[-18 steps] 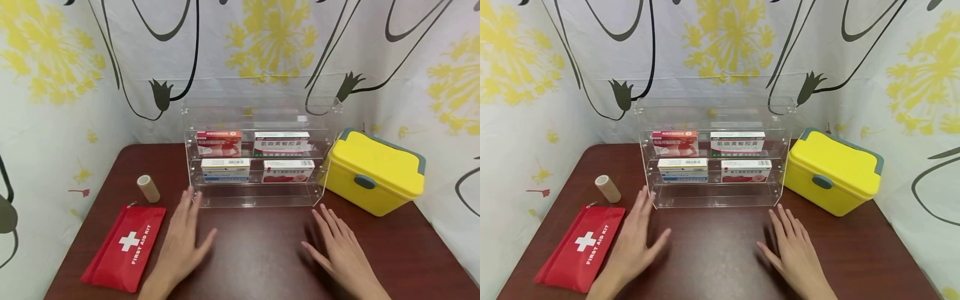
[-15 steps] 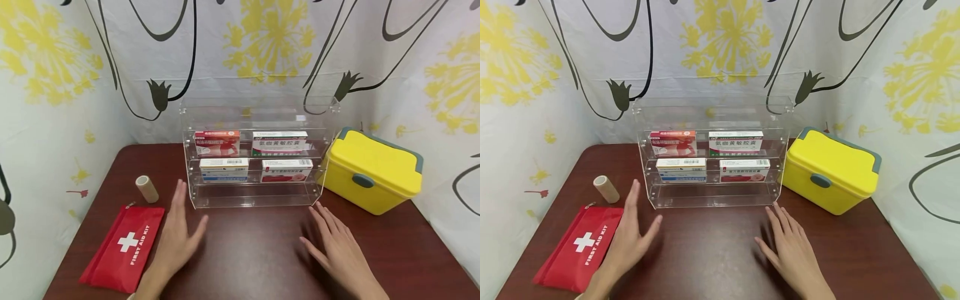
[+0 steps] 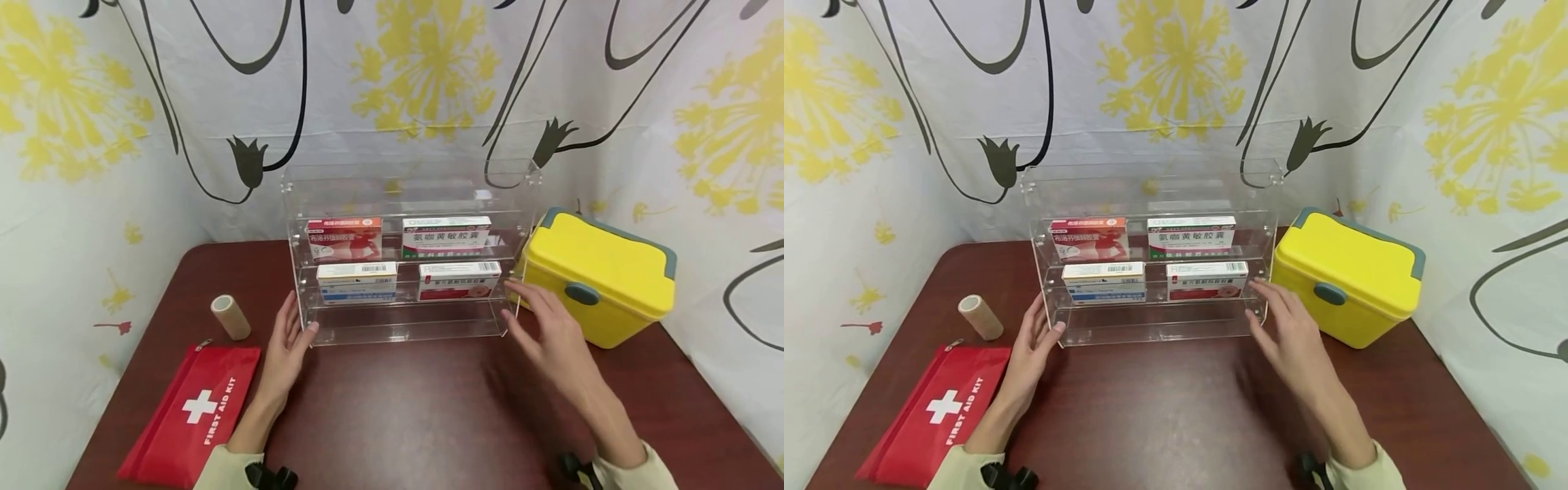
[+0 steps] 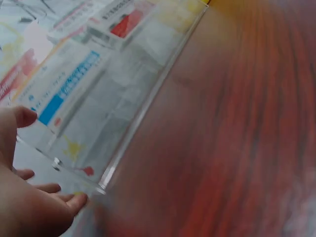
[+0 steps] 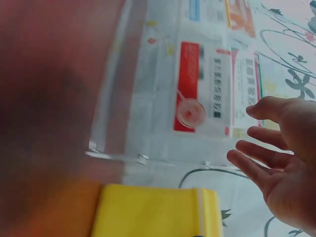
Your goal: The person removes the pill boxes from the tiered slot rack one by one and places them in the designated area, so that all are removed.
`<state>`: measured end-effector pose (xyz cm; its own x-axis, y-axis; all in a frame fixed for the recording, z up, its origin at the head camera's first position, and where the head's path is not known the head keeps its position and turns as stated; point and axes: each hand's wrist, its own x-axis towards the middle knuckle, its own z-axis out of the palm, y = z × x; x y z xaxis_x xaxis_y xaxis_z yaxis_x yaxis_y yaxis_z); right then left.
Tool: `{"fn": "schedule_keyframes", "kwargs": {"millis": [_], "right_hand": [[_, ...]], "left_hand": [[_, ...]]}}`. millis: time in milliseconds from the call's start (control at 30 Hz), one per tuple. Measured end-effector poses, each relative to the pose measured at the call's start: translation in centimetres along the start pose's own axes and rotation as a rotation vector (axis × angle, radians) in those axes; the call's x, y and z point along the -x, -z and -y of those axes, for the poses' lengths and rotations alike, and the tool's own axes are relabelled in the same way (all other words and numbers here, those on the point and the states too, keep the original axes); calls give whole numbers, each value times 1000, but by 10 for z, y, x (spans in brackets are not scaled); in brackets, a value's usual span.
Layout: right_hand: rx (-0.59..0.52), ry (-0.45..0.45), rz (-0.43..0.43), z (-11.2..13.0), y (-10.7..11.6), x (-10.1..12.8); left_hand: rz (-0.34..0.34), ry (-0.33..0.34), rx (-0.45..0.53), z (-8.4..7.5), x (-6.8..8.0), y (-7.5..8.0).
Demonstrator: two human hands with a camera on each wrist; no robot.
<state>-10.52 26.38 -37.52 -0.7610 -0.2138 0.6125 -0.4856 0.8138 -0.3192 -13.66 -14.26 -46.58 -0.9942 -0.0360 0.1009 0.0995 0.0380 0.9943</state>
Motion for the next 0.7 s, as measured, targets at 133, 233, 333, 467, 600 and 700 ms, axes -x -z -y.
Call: {"fn": "schedule_keyframes", "kwargs": {"millis": [133,233,333,467,600,700], "right_hand": [[40,13,58,-7,4,-25],[67,9,125,-11,3,-37],[70,0,175,-13,0,-43],[57,-19,182,-15,-5,-45],[47,-12,165,-18,-8,-48],[41,8,165,-20,-9,-51]], "left_hand": [[9,5,48,8,-2,3],[15,15,68,13,-3,3],[16,25,68,16,-4,3],[13,11,70,18,-4,3],[6,-2,84,20,-4,2],[6,0,90,19,-5,2]]}}
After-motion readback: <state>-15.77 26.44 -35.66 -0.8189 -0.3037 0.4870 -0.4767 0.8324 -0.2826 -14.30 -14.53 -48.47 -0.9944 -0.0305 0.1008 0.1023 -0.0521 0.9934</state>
